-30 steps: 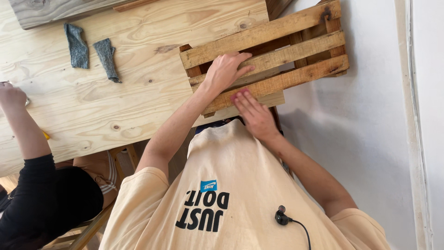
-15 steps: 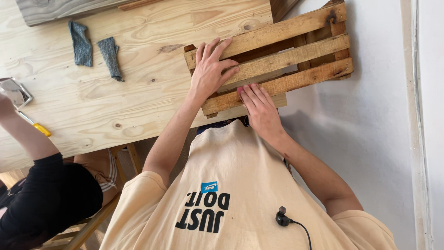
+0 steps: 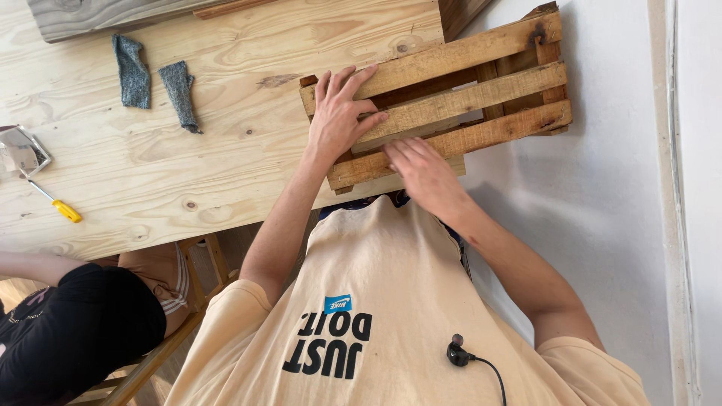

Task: The person sands a wooden crate by hand using a piece of sandpaper, rubbing it over the slats and joints.

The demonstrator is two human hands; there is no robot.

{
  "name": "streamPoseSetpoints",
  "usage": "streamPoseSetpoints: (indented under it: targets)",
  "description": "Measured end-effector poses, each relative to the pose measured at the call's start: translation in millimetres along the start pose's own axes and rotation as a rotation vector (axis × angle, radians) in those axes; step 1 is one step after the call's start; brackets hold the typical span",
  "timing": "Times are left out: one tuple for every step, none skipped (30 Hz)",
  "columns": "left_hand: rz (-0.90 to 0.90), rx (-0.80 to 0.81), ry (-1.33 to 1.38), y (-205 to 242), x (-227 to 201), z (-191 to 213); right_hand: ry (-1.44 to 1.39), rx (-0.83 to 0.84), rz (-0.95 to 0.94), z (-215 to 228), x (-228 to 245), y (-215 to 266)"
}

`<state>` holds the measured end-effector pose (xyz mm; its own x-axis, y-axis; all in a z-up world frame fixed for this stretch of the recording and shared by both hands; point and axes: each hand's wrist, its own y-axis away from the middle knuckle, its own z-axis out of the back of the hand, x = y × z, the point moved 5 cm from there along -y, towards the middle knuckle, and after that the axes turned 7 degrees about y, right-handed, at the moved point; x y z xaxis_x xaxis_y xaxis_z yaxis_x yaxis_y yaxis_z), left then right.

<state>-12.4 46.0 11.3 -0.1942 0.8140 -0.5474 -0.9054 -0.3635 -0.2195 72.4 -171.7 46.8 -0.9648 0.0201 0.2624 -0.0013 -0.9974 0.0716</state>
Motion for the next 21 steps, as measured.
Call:
streamPoseSetpoints:
  targets:
    - [0.000, -0.002, -0.003, 0, -2, 1, 0.000, -0.002, 0.002, -6, -3, 0]
    - [0.000, -0.011, -0.005, -1, -3, 2, 0.022, -0.036, 0.005, -11, -7, 0]
    - [-0.001, -0.018, -0.003, -1, -6, 2, 0.043, -0.066, 0.003, -16, -10, 3]
    - [-0.002, -0.018, -0.001, -2, -5, 2, 0.044, -0.065, 0.001, -22, -8, -5]
    - [-0.002, -0.020, -0.006, -2, -5, 2, 0.026, -0.120, 0.016, -25, -6, -11]
    - [-0.001, -0.022, -0.012, -1, -5, 3, 0.008, -0.176, 0.031, -29, -3, -17]
    - [0.004, -0.022, -0.014, -2, -5, 2, 0.004, -0.174, 0.035, -16, -4, -12]
    - [0.005, -0.017, -0.021, -3, -5, 1, -0.023, -0.135, 0.045, -6, -4, -8]
    - [0.006, -0.014, -0.032, -4, -4, 2, -0.050, -0.097, 0.058, 6, -4, -6]
    - [0.011, -0.015, -0.036, 0, -3, 2, -0.053, -0.098, 0.064, 1, 2, -5]
    - [0.021, 0.000, -0.035, -1, -2, 0, 0.025, -0.052, 0.035, -4, 2, -4]
    - [0.032, 0.015, -0.033, -3, -2, -4, 0.102, -0.006, 0.007, -9, 2, -3]
    - [0.030, 0.015, -0.032, -3, -3, -1, 0.103, -0.006, 0.005, -17, 5, -10]
    - [0.019, -0.004, -0.029, -3, -4, 2, 0.097, -0.073, 0.016, -22, 9, -16]
    - [0.011, -0.024, -0.028, -2, -5, 6, 0.089, -0.140, 0.029, -28, 14, -23]
    - [0.012, -0.024, -0.029, -2, -6, 4, 0.088, -0.140, 0.031, -22, 8, -14]
    - [0.019, -0.008, -0.029, -3, -4, 2, 0.065, -0.087, 0.031, -18, 4, -7]
    - [0.025, 0.008, -0.030, -3, -3, 1, 0.041, -0.035, 0.030, -15, 0, -1]
    - [0.021, 0.005, -0.029, -4, -4, 2, 0.046, -0.037, 0.029, -11, 1, -1]
    - [0.008, -0.010, -0.034, -5, -5, 3, 0.049, -0.048, 0.020, -6, 2, -1]
    - [0.001, -0.026, -0.035, -2, -8, 2, 0.051, -0.054, 0.014, -2, 4, 2]
